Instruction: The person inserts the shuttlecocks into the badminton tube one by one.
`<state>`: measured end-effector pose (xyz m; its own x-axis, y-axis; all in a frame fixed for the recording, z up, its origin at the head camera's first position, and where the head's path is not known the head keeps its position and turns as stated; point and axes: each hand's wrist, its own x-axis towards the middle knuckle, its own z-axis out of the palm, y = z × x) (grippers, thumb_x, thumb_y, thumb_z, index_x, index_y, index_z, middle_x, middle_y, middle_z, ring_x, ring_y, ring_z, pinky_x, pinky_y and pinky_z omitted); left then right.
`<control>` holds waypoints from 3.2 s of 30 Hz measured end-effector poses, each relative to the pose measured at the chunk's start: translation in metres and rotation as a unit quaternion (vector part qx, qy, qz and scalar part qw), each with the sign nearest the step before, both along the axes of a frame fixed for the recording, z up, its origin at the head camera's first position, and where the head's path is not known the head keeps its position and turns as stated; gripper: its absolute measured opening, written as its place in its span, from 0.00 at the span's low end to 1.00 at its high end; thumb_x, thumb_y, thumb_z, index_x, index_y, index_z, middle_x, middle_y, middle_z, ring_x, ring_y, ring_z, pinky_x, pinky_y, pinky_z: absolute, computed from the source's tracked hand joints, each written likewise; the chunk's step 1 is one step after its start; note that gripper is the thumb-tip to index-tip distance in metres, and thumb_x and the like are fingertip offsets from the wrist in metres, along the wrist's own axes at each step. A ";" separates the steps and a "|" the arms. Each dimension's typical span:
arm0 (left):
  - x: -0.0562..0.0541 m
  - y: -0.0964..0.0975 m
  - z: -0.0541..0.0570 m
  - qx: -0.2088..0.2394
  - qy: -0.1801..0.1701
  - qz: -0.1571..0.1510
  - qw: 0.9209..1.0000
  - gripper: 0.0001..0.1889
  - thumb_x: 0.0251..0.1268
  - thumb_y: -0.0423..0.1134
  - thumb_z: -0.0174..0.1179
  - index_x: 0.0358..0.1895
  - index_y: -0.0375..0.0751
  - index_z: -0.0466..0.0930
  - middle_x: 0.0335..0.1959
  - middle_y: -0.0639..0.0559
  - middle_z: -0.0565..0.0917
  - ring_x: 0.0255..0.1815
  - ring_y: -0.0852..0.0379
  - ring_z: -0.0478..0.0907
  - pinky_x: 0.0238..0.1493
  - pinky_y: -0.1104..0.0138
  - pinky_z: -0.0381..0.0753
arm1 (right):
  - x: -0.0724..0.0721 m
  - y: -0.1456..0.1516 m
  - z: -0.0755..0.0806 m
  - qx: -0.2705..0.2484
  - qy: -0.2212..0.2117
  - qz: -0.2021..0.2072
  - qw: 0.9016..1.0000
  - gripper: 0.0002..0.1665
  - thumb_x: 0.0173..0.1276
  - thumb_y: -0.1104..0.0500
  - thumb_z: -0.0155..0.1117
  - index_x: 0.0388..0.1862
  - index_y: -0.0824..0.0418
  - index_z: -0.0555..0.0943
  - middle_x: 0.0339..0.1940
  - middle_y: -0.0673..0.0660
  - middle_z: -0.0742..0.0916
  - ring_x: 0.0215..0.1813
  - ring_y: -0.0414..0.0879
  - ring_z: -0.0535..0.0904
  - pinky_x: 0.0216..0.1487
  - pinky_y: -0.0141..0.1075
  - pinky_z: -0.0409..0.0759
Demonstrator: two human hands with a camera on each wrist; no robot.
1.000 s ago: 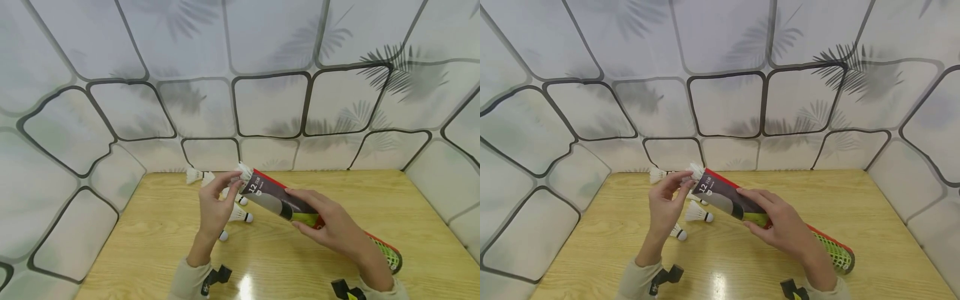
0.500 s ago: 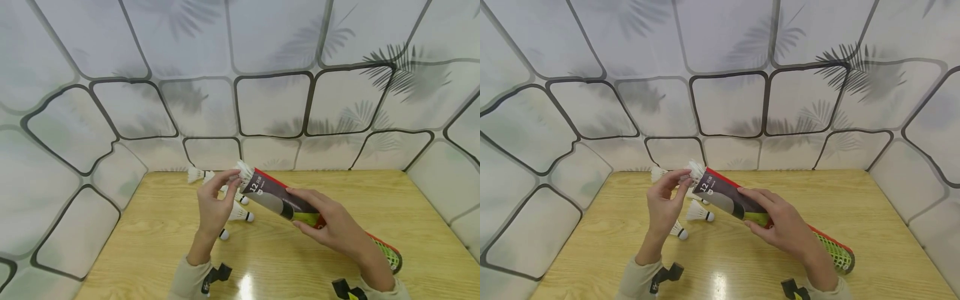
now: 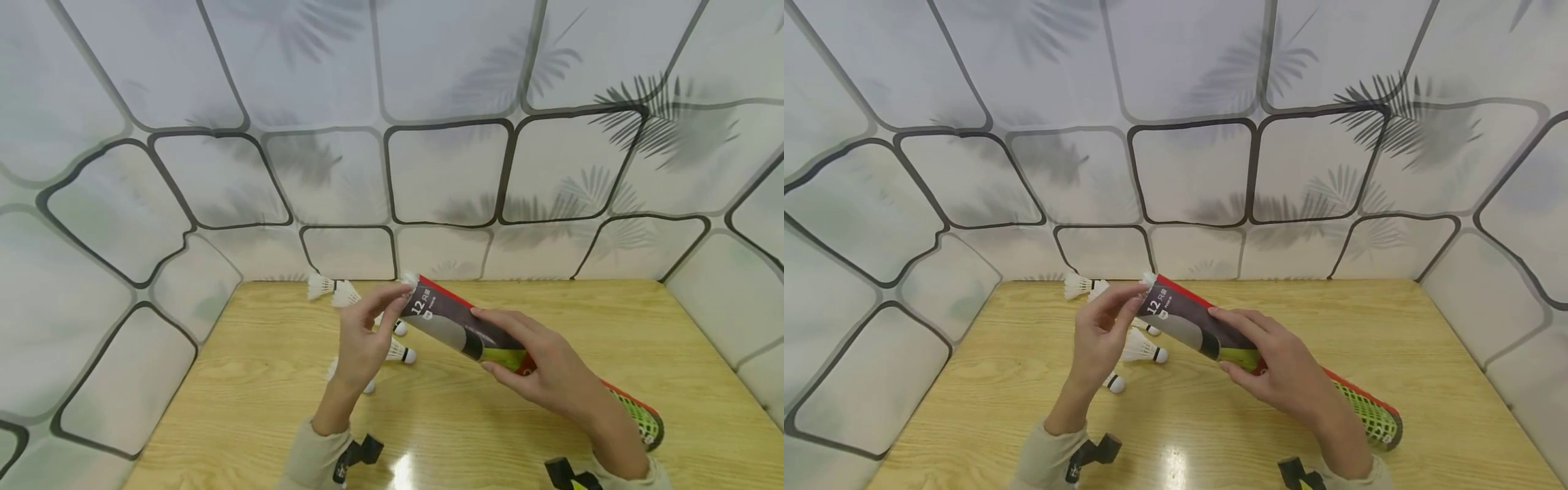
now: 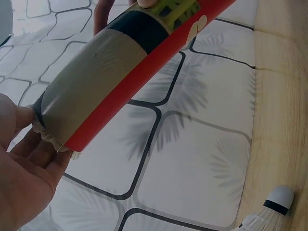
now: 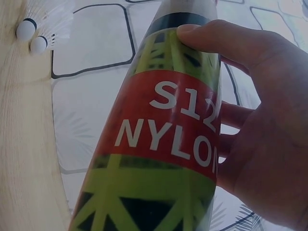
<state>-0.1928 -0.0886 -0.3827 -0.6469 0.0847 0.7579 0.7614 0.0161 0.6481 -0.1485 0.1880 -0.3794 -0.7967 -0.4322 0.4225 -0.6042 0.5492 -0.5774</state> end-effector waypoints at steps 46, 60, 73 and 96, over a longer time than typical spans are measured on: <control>-0.025 -0.036 -0.030 -0.192 -0.149 0.050 0.969 0.11 0.75 0.31 0.60 0.57 0.35 0.81 0.53 0.43 0.86 0.52 0.46 0.84 0.56 0.54 0.83 | -0.007 0.022 -0.003 0.032 0.061 -0.042 0.997 0.49 0.58 0.63 0.81 0.76 0.45 0.71 0.62 0.52 0.83 0.45 0.44 0.77 0.34 0.32 0.79; -0.034 -0.054 -0.051 -0.381 -0.236 0.047 0.893 0.16 0.77 0.35 0.59 0.62 0.36 0.79 0.42 0.44 0.86 0.41 0.48 0.84 0.39 0.59 0.83 | -0.007 0.023 -0.002 0.036 0.045 -0.047 0.997 0.49 0.60 0.63 0.80 0.77 0.44 0.70 0.64 0.53 0.82 0.45 0.45 0.77 0.33 0.33 0.79; -0.034 -0.043 -0.061 -0.417 -0.262 0.055 0.869 0.15 0.73 0.35 0.65 0.58 0.38 0.82 0.38 0.46 0.87 0.39 0.50 0.85 0.35 0.60 0.83 | -0.008 0.025 -0.001 0.054 0.048 -0.061 0.996 0.48 0.61 0.59 0.80 0.78 0.43 0.69 0.65 0.51 0.81 0.51 0.44 0.78 0.41 0.36 0.81; -0.026 -0.040 -0.037 -0.223 -0.184 0.063 0.955 0.11 0.76 0.28 0.55 0.53 0.37 0.85 0.46 0.44 0.87 0.31 0.49 0.84 0.32 0.66 0.81 | -0.008 0.030 0.000 0.050 0.051 -0.070 0.995 0.49 0.60 0.59 0.81 0.77 0.42 0.69 0.64 0.51 0.82 0.53 0.45 0.79 0.44 0.35 0.82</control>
